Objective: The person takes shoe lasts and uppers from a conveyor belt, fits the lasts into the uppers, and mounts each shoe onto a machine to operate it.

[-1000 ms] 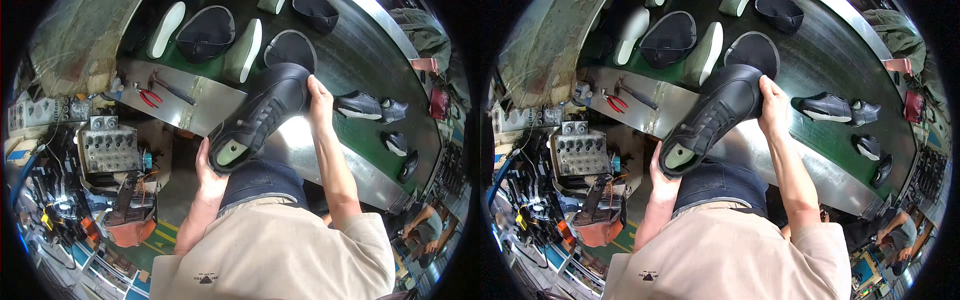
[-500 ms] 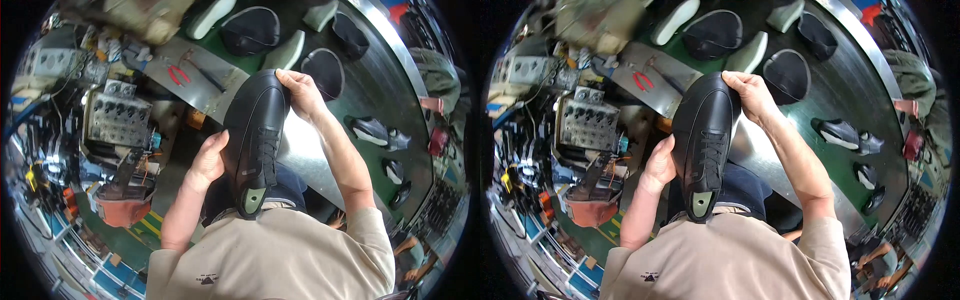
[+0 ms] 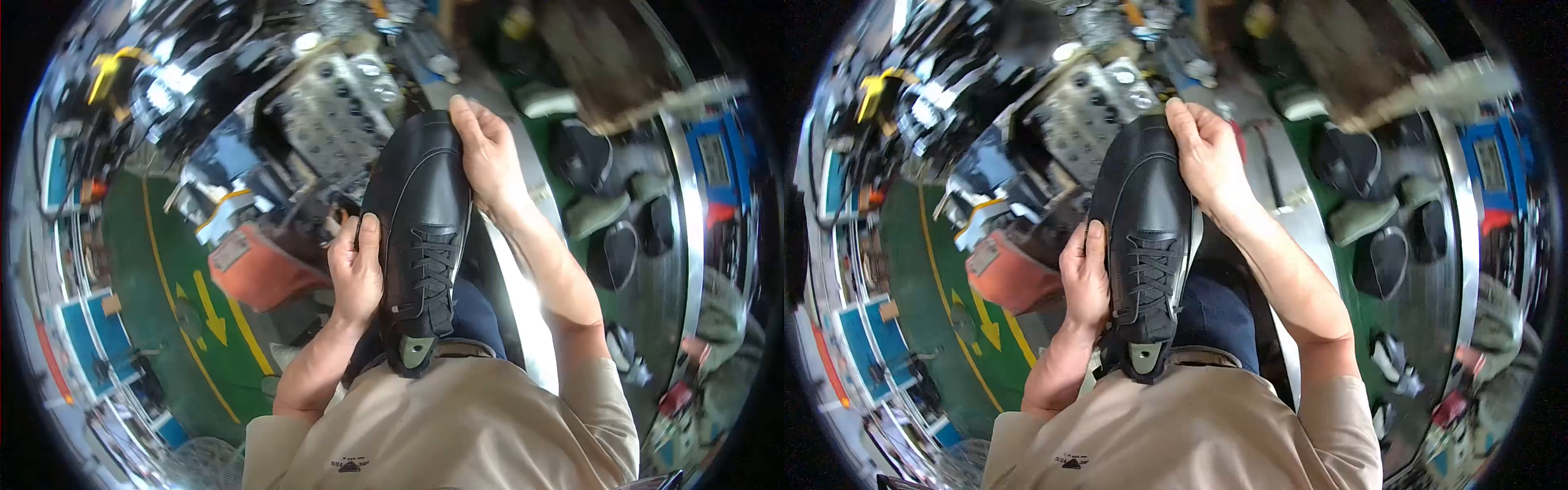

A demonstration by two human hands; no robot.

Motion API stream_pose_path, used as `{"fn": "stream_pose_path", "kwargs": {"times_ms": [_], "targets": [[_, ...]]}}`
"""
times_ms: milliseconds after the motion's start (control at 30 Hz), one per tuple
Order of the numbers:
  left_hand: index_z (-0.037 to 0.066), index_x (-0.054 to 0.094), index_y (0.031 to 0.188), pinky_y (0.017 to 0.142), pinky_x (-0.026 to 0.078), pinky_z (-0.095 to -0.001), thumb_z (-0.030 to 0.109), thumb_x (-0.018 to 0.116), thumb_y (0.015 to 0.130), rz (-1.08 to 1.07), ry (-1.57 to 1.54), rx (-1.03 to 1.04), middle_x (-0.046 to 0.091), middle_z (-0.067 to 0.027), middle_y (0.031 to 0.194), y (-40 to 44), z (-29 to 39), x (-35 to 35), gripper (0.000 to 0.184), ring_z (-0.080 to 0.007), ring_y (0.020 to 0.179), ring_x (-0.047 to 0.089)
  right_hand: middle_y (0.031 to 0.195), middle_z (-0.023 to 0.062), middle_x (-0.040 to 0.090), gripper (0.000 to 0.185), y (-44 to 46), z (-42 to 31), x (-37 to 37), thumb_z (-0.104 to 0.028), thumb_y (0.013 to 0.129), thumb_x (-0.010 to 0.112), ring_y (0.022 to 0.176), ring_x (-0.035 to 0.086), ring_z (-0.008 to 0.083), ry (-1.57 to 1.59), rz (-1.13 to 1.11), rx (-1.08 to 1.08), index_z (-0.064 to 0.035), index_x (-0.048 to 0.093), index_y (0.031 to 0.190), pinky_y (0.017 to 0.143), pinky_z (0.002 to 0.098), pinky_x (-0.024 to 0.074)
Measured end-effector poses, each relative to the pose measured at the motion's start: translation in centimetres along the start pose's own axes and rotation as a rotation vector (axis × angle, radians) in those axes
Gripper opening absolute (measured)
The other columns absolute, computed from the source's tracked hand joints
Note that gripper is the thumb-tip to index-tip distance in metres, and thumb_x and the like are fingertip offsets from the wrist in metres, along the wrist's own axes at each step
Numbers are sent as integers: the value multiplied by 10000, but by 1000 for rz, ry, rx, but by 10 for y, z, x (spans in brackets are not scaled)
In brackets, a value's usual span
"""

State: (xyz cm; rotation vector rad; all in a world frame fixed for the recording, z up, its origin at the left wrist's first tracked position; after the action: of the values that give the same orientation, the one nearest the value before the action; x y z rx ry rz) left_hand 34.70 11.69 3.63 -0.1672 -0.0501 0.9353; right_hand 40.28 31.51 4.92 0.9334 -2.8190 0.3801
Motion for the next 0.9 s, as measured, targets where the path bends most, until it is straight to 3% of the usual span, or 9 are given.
{"fn": "stream_pose_path", "kwargs": {"times_ms": [100,200,300,367,400,467,667,767,900], "targets": [[38,525,783,575,329,-212,224,502,1032,102,-232,-29,464,73,721,22,26,-60,311,-22,681,379,872,-53,582,336,15,-12,80,-313,1039,474,808,483,24,59,-128,-167,-18,630,996,737,182,405],[33,536,805,575,328,-219,231,506,1029,165,-267,27,473,61,722,41,43,-114,301,-29,676,377,884,-47,590,323,35,-26,158,-299,1037,475,815,491,28,126,-278,-74,-19,633,997,737,200,417],[16,573,866,588,358,-250,211,500,1028,289,-39,144,482,45,732,68,65,-166,264,-56,685,408,985,24,651,340,62,-8,219,-271,1031,472,903,565,92,134,-355,-104,26,628,1093,813,255,453],[11,594,910,614,390,-268,191,483,1030,383,284,334,508,26,758,83,66,-193,243,-77,700,439,1120,122,664,386,64,14,241,-248,1026,465,1051,591,178,-106,-158,-300,75,586,1200,930,309,446],[11,596,912,619,399,-265,185,474,1032,398,19,195,520,22,768,89,76,-202,244,-76,705,453,1239,196,620,417,58,18,247,-238,1024,460,1164,564,229,-125,-233,-124,106,545,1244,1009,331,412],[19,598,910,615,410,-248,185,455,1038,406,-269,-4,545,20,787,100,85,-221,254,-67,701,476,1227,198,625,411,53,41,265,-233,1026,464,1152,571,219,-23,-241,-57,114,555,1227,1001,337,420],[45,601,920,592,418,-222,223,433,1047,407,-505,-21,556,26,776,162,92,-269,276,-54,657,486,973,40,633,305,76,46,324,-220,1017,503,881,541,98,106,-388,-33,60,625,1022,815,277,456],[51,594,902,595,421,-226,239,430,1046,392,-621,-59,552,23,757,197,90,-285,288,-61,648,500,1029,44,651,291,100,44,350,-284,1016,505,913,597,114,216,-465,121,-28,616,1099,833,289,482],[65,582,881,609,441,-247,262,463,1031,381,-633,-9,556,10,757,239,77,-299,275,-74,664,523,1059,90,661,271,120,37,376,-258,972,564,940,630,190,495,-482,396,-24,614,1102,862,360,520]]}}
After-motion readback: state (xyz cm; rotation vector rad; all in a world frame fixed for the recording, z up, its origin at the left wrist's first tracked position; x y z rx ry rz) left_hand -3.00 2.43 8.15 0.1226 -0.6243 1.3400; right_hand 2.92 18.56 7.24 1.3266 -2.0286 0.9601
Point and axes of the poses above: each hand's wrist, its own y-axis towards the middle knuckle, its own x-axis out of the palm, z = x × y, the point moved 2 cm from there along y, towards the middle knuckle
